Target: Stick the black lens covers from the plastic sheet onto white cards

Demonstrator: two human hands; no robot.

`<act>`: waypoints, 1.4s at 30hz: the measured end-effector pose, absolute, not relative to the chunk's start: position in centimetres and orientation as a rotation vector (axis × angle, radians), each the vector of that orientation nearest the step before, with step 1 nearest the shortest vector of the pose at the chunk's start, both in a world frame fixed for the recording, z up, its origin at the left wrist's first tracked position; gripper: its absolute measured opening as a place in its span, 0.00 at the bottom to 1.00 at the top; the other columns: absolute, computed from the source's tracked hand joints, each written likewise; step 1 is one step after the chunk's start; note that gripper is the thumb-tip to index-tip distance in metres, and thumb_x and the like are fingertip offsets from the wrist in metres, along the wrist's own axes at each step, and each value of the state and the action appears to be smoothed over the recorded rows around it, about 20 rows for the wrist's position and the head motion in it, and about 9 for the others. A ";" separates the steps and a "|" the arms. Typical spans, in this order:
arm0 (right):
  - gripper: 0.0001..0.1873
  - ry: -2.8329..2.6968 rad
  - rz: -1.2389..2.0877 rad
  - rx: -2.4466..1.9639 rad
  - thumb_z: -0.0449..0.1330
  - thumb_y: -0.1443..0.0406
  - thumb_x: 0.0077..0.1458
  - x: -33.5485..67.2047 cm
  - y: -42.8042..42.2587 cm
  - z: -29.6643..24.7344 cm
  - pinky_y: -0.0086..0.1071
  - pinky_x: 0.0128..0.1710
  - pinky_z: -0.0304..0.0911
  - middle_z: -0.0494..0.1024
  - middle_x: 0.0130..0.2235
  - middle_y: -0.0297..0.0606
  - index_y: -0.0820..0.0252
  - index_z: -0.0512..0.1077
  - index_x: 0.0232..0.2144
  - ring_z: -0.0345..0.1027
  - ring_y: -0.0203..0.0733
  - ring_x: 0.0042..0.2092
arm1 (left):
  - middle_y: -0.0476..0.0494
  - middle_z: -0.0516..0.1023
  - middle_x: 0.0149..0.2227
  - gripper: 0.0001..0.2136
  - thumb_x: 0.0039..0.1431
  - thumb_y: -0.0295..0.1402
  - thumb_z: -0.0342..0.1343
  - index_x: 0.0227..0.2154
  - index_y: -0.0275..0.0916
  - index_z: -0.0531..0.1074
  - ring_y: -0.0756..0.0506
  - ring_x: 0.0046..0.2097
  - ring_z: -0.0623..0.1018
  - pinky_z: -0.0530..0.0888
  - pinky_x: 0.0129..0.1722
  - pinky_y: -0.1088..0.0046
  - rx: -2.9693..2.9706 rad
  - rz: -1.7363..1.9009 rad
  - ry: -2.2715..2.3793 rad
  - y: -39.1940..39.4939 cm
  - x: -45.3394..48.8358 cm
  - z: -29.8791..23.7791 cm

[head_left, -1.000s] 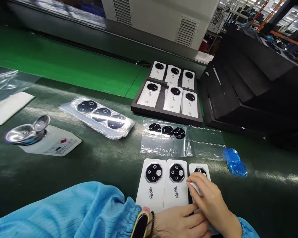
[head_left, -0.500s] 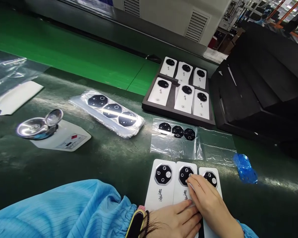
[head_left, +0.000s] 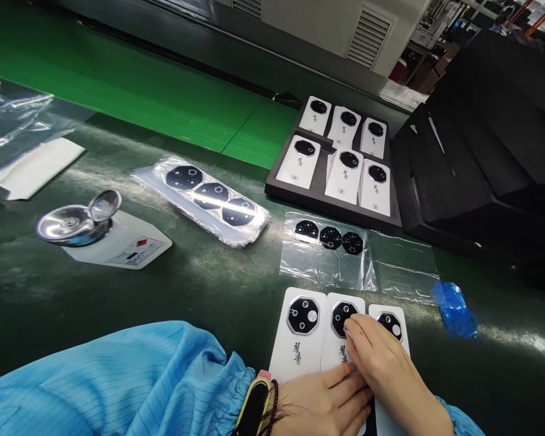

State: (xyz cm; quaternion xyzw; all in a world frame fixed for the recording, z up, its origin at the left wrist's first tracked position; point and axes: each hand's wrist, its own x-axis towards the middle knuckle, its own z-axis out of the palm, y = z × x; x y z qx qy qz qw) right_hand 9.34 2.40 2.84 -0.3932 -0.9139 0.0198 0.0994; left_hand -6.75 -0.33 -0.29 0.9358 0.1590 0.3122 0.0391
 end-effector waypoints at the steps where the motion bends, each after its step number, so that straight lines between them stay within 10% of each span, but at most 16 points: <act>1: 0.14 -2.713 0.045 -1.153 0.46 0.75 0.56 9.3 2.4 2.9 0.34 0.35 0.72 0.74 0.32 0.40 0.58 0.67 0.38 0.72 0.43 0.34 | 0.48 0.80 0.42 0.17 0.64 0.23 0.40 0.40 0.34 0.75 0.47 0.44 0.77 0.72 0.52 0.71 2.861 0.972 0.495 -0.3 -6.7 -0.3; 42: 0.17 -2.716 -0.069 -1.108 0.41 0.78 0.56 7.4 3.9 3.5 0.33 0.30 0.70 0.74 0.29 0.41 0.60 0.66 0.27 0.73 0.43 0.31 | 0.52 0.80 0.42 0.11 0.60 0.28 0.49 0.38 0.38 0.77 0.49 0.44 0.76 0.72 0.52 0.73 2.916 1.005 0.560 -0.7 -6.5 -1.3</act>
